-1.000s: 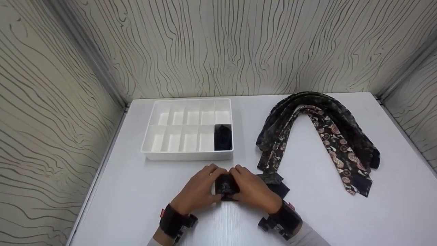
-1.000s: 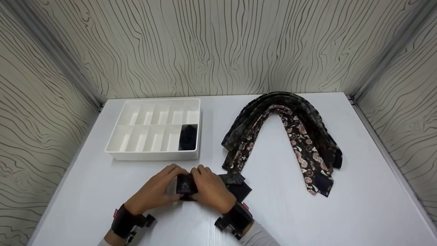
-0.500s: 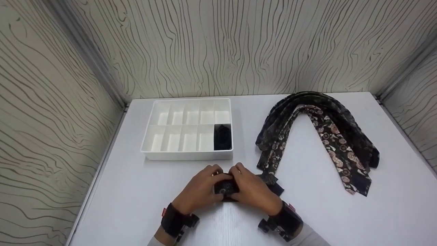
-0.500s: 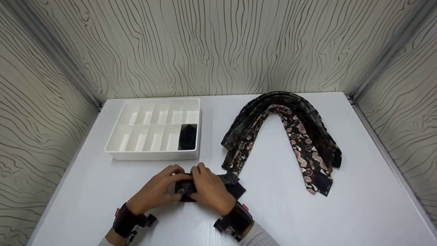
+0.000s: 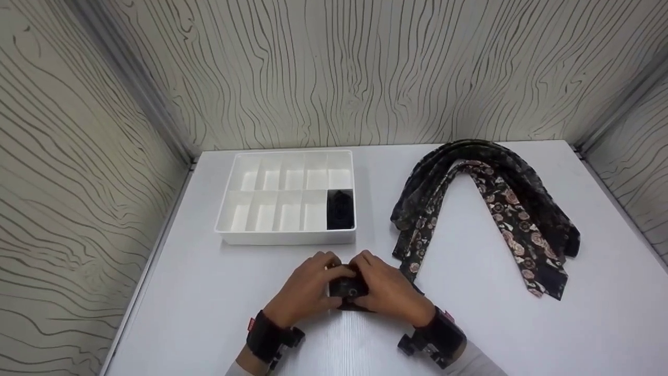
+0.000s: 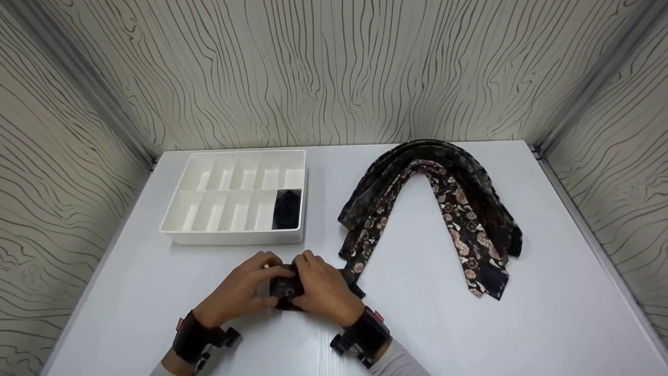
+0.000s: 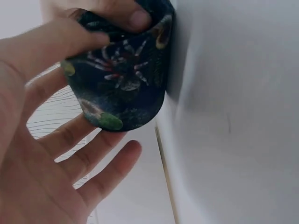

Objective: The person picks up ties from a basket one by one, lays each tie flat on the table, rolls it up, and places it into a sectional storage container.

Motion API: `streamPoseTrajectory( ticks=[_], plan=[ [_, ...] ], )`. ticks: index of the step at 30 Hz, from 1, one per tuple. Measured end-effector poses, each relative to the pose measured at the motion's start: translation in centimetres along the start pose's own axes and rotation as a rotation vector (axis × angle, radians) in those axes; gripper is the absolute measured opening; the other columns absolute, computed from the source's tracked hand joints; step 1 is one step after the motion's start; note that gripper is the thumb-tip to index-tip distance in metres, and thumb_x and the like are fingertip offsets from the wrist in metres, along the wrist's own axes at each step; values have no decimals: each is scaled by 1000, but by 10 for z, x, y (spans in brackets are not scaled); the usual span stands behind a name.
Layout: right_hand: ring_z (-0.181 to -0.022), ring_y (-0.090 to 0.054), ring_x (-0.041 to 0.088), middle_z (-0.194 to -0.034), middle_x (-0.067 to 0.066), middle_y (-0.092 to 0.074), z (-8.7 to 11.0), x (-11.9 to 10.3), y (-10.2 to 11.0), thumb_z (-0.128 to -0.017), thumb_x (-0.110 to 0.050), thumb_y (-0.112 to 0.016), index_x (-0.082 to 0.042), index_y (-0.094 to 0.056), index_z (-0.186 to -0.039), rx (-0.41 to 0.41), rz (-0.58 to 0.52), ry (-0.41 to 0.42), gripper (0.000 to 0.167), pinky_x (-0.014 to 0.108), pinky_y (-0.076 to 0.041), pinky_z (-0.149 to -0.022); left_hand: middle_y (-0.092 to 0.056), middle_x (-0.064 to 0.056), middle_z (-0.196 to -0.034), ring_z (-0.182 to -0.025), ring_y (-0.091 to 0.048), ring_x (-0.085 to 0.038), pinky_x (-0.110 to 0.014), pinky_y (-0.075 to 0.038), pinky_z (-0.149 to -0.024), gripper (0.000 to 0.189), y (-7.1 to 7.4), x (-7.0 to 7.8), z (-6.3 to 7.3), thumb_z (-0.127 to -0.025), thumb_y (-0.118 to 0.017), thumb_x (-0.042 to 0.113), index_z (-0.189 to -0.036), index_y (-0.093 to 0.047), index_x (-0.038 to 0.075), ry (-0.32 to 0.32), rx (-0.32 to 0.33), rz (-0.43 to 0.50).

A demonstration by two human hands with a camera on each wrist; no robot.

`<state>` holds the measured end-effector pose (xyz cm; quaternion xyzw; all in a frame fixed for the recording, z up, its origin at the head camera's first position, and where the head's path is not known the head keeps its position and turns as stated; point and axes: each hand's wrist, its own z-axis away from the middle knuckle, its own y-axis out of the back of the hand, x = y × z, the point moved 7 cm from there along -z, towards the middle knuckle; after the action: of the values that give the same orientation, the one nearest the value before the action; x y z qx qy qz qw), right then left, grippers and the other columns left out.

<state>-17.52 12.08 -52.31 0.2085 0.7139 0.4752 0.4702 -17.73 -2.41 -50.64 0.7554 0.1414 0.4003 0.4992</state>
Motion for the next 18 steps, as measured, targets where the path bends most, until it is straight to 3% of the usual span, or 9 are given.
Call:
streamPoseTrajectory(
  ticks=[10, 18],
  plan=[
    [-100, -61, 12, -113, -3, -58, 0, 0, 0, -79, -23, -90, -16, -58, -123, 2, -14, 13, 56, 35, -58, -83, -63, 5, -115, -102, -58, -13, -31, -53, -88, 45, 3, 2, 1, -77, -90, 21, -119, -74, 27, -43, 67, -53],
    [-101, -63, 13, -114, -3, -62, 0, 3, 2, -77, -19, -89, -17, -59, -125, 19, -11, 18, 57, 36, -58, -84, -64, 5, -119, -106, -60, -14, -31, -54, -91, 51, 2, 2, 0, -80, -89, 24, -129, -74, 28, -41, 62, -45]
  ],
)
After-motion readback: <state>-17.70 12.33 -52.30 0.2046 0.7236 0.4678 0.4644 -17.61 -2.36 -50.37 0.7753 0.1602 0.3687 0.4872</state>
